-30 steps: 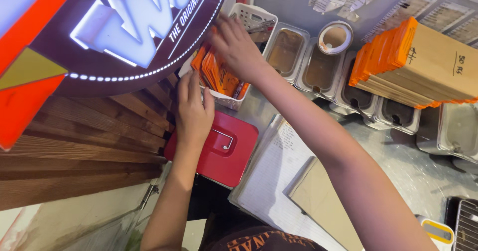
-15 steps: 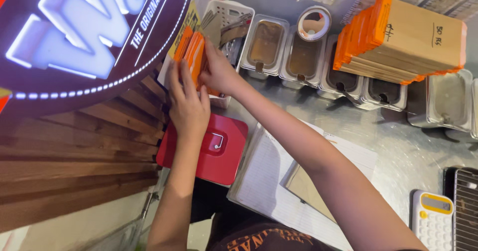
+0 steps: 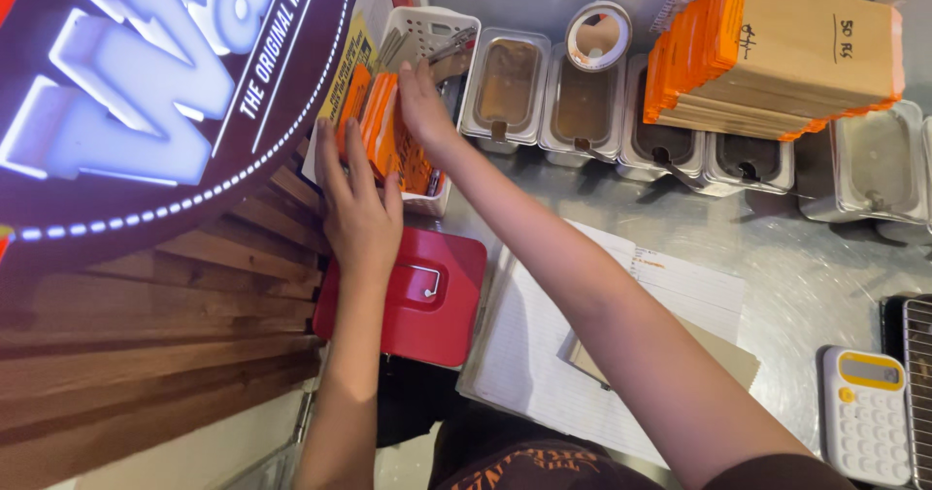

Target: The person organizes brown paper bags and orange-wrapped packets in a commercial kitchen. They retrieve items from under the counter, sort them on a metal countertop, place them into a labeled plastic container, and then return the container to the storage area.

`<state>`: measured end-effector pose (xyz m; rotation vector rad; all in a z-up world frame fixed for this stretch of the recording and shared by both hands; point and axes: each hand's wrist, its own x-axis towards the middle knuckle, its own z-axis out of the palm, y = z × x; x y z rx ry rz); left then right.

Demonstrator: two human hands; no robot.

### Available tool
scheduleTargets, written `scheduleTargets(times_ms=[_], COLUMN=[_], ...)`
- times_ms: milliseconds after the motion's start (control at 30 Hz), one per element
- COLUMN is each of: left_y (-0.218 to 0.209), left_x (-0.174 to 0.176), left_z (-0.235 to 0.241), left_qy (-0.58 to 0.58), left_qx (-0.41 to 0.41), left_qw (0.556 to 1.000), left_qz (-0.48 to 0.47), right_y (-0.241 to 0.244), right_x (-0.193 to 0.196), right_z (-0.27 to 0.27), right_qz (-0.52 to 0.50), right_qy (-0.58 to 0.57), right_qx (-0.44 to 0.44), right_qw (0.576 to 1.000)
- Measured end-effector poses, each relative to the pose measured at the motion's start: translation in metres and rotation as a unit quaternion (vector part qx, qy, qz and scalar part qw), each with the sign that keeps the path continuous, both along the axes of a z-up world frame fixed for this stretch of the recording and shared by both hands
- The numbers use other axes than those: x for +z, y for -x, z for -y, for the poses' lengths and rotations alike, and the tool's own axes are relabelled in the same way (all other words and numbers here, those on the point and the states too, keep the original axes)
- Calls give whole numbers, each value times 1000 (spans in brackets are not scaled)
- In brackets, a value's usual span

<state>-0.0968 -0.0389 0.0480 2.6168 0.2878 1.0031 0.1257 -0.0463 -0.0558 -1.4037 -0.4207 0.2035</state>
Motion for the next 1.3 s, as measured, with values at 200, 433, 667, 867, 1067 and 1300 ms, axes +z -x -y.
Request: scheduleTargets(times_ms=[200, 433, 667, 867, 1067, 1300], left_y=[0, 6, 37, 39, -20, -38], left_x=[-5, 3, 22, -4, -47, -36], left_z=[-1, -1, 39, 165, 304, 333], left_qy=[14, 34, 181, 95, -221, -263], left_qx=[-13, -53, -82, -386, -496, -475], left_qw=[1000, 997, 980, 908, 781, 664], left_qz=[-19, -41, -3, -134, -310, -514], right_y=[20, 0, 101, 220, 284, 294], right_x=[-13, 16, 98, 115, 56, 43], right_z=[-43, 16, 270, 455, 505, 512], right_qz=[-5, 7, 34, 161, 136, 113], right_qy=[7, 29, 9, 457, 614, 617], right_qx=[-6, 36, 111, -26, -34, -48], right_qw=[1000, 999, 993, 874, 777, 777])
